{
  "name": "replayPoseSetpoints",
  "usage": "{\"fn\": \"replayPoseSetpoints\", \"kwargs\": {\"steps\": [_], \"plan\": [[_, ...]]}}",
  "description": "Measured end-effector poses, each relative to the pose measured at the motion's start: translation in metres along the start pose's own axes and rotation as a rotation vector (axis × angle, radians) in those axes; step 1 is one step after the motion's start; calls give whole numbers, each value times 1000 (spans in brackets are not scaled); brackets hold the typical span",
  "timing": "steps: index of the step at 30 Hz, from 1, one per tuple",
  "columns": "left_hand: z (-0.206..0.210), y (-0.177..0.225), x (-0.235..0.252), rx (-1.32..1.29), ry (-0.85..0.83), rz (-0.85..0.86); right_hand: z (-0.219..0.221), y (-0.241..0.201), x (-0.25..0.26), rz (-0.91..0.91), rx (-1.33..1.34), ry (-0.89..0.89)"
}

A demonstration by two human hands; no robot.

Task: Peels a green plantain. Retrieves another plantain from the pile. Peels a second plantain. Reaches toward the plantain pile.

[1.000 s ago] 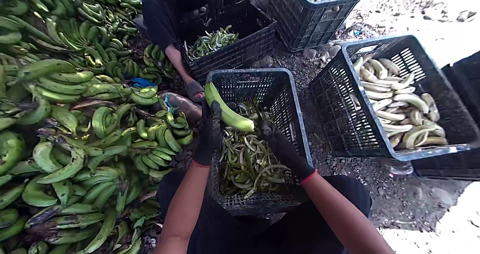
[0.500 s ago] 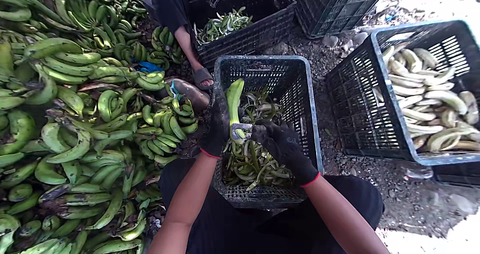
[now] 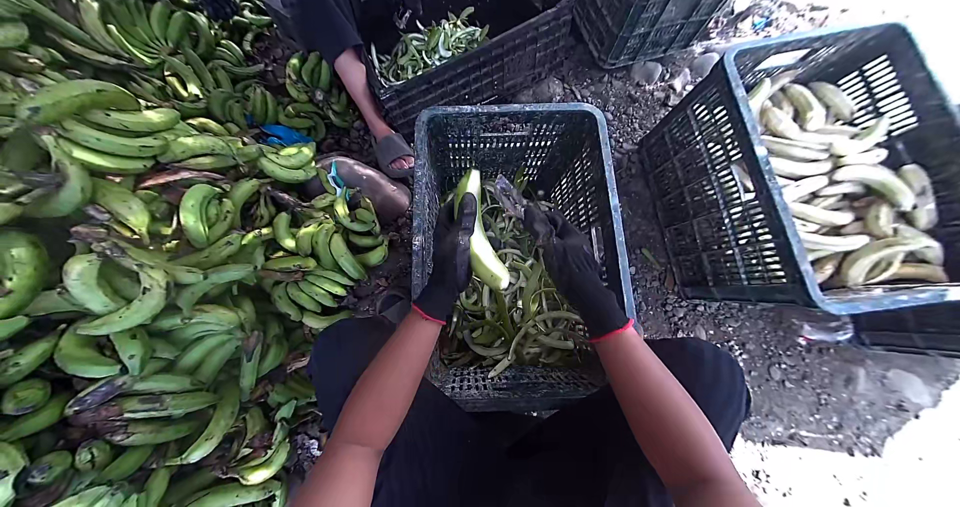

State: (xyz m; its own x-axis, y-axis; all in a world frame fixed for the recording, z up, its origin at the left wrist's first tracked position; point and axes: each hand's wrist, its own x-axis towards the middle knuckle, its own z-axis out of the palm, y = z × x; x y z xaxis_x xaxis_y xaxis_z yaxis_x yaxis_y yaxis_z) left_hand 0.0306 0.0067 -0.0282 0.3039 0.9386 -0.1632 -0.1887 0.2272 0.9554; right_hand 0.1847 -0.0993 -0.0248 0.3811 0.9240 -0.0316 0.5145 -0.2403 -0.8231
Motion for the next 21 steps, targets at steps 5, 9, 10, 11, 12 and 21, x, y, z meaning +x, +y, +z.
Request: {"fn": "replayPoseSetpoints", "kwargs": {"steps": [5,9,10,11,12,21], "plan": [[-23,12,28,-114,137,396,22,-10,-6,-60,-169,-194],[-32,17,8,7,115,462,23,-15,-11,-110,-305,-137],[-29,17,3,37,102,416,23,-17,-9,-70,-307,-145],[-26,16,-3,52,71,340,22,-19,-5,-22,-292,-144],[-21,11,-10,73,23,240,22,-17,0,3,-282,-106],[1,-10,-21,184,-80,22,6,11,10,-25,-122,80]]}}
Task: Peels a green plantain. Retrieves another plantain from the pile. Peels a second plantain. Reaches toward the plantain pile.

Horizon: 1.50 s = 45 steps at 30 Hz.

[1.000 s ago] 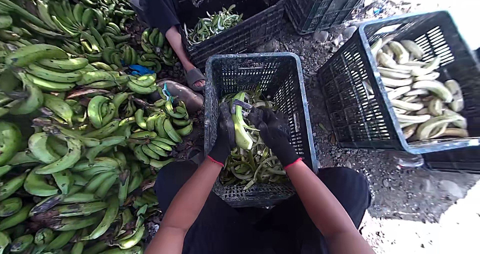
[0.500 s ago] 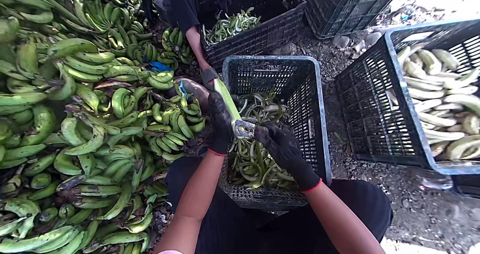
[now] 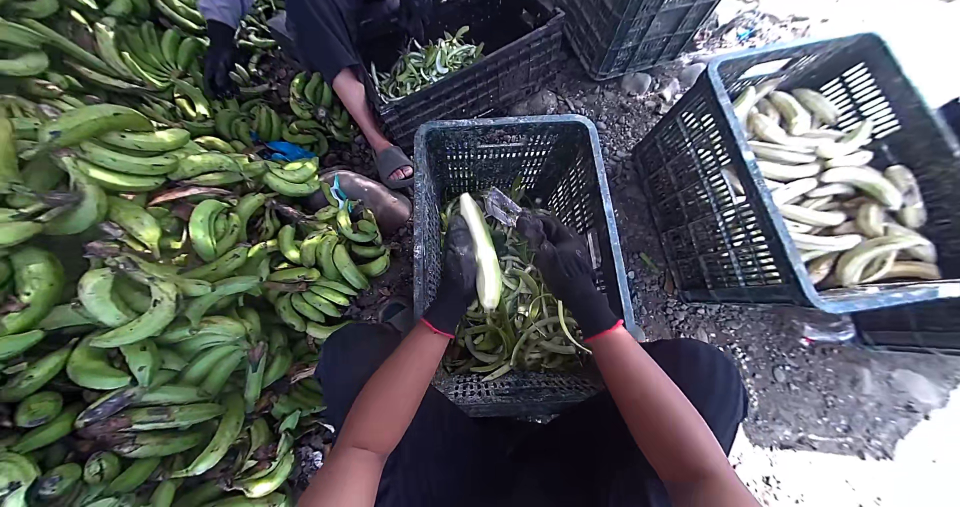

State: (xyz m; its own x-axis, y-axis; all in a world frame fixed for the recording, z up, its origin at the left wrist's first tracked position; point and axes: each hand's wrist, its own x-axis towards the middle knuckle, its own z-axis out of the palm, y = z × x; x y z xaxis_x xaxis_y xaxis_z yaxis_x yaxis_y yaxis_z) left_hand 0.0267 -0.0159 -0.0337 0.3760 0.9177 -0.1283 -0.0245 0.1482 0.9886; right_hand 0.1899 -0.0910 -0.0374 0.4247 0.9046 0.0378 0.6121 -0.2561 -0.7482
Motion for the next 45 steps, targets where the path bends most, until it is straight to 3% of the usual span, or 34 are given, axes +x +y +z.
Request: {"fn": "replayPoseSetpoints", "kwargs": {"steps": [4,8,11,17,20,22,26,28,30,32,34,36,42,45], "plan": [[-16,19,20,-157,396,272,17,-22,-15,8,-80,-201],[-29,27,23,-76,609,387,21,-34,-26,-78,-178,-117],[-26,30,11,13,432,299,21,-36,-20,-31,-169,-125],[-18,18,-10,352,-321,-45,10,-2,5,63,41,-17],[-3,9,-6,231,-454,-129,6,6,24,113,176,19],[-5,12,-2,69,-336,-138,3,-2,17,103,189,2],[-13,14,25,-263,255,281,8,-17,-22,-24,-4,-94],[-21,16,35,-412,494,364,21,-24,-29,-76,-112,-97],[-28,23,28,-239,724,346,33,-25,-29,-176,-193,-16],[-30,27,27,-134,826,270,35,-27,-28,-216,-220,38],[-27,29,29,-281,746,270,30,-29,-24,-156,-215,-2],[-25,26,36,-363,552,265,25,-29,-20,-101,-176,-35],[-12,32,6,333,-214,84,7,-7,3,31,-14,-59],[-3,29,-4,500,-516,-41,-5,-1,15,143,67,-126]]}}
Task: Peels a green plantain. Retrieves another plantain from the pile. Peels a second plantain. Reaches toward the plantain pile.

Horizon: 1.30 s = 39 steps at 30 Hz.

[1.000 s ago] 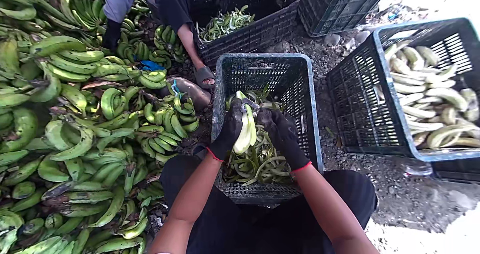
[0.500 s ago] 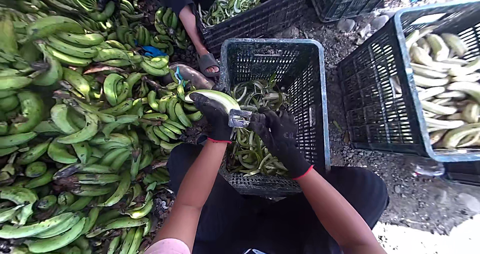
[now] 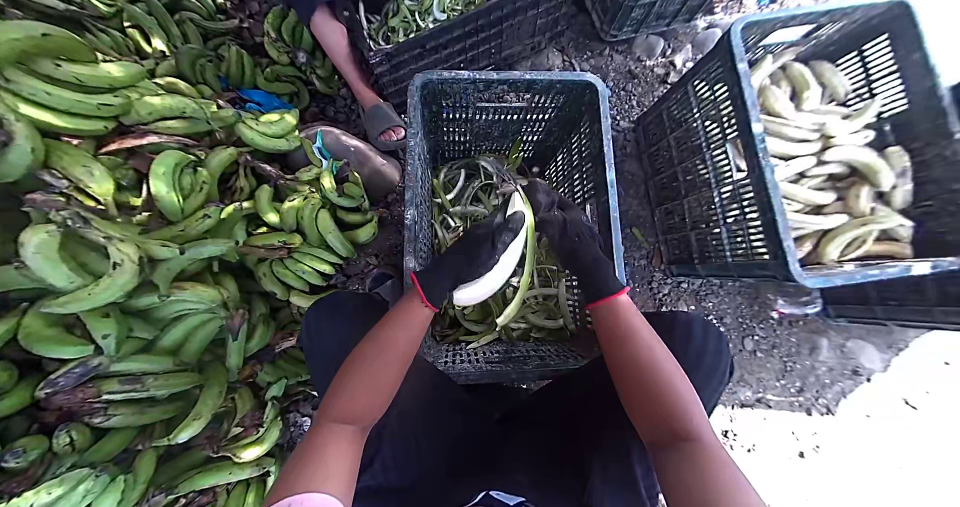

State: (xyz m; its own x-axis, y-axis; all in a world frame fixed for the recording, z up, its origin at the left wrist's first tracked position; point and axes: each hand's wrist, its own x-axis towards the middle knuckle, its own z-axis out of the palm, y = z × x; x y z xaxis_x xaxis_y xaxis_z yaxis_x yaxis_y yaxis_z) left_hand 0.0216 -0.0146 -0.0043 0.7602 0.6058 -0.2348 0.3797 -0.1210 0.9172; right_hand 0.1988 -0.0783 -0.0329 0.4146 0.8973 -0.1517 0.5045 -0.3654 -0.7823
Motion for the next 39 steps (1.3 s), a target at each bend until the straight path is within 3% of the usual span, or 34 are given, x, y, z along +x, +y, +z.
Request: {"fn": "replayPoseSetpoints", "kwargs": {"steps": [3,6,8,11,14,19,22,26,31,36,39], "plan": [[5,-20,16,-318,158,-11,-3,-6,-6,20,79,1],[-9,-18,22,-670,520,67,7,-5,-23,-144,-35,-3],[-19,-17,25,-929,668,161,17,-7,-39,-264,-171,22],[-32,-16,23,-1278,768,100,38,-8,-39,-463,-282,231],[-38,-25,25,-1432,734,116,45,-4,-31,-630,-289,447],[-39,-23,24,-1587,693,70,43,-4,-33,-616,-319,510],[-33,-10,25,-1440,749,60,34,-16,-39,-457,-296,391],[-18,-14,21,-714,668,168,16,-19,-37,-225,-212,122],[-5,-7,8,-192,328,173,-2,-5,-36,-147,30,23],[-9,-4,7,54,187,144,-7,2,-32,-104,57,-21],[0,1,0,-25,100,97,-5,-3,-26,-55,20,-47]]}}
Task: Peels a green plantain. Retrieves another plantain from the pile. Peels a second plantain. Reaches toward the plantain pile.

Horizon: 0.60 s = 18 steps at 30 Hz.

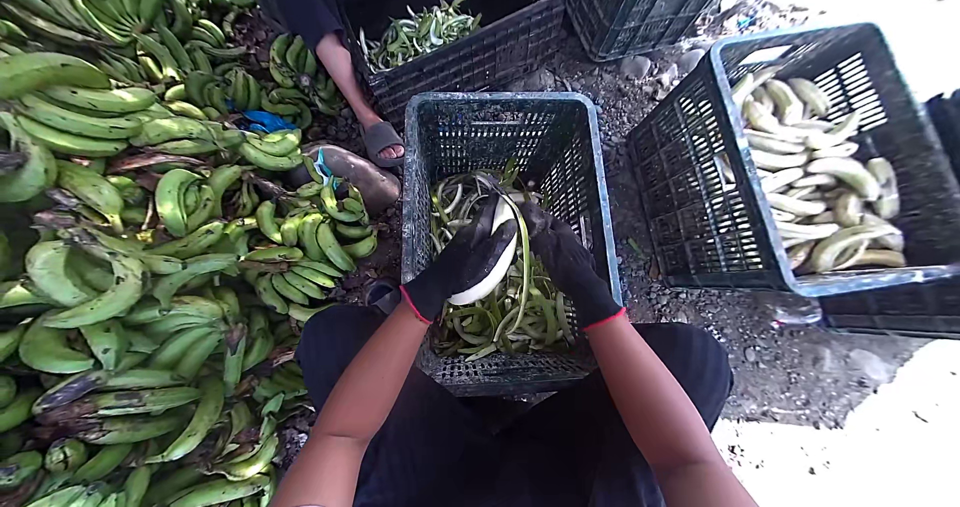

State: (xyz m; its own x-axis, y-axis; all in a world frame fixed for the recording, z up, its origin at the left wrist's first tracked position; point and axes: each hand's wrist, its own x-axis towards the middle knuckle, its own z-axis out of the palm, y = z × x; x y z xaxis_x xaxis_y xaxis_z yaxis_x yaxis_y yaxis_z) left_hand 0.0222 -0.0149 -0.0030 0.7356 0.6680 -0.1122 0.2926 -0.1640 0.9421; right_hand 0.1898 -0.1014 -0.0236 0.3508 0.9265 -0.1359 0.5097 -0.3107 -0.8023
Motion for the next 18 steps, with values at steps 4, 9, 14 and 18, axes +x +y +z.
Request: {"fn": "replayPoseSetpoints", "kwargs": {"steps": [4,9,14,18], "plan": [[8,-2,1,-410,-70,7,5,12,4,-33,98,39],[-13,-15,14,-961,263,-43,8,4,-16,-187,-57,40],[-42,-28,13,-1302,148,-104,28,20,-1,-647,-338,287],[-48,-35,11,-1416,45,-53,33,25,1,-762,-290,409]]}}
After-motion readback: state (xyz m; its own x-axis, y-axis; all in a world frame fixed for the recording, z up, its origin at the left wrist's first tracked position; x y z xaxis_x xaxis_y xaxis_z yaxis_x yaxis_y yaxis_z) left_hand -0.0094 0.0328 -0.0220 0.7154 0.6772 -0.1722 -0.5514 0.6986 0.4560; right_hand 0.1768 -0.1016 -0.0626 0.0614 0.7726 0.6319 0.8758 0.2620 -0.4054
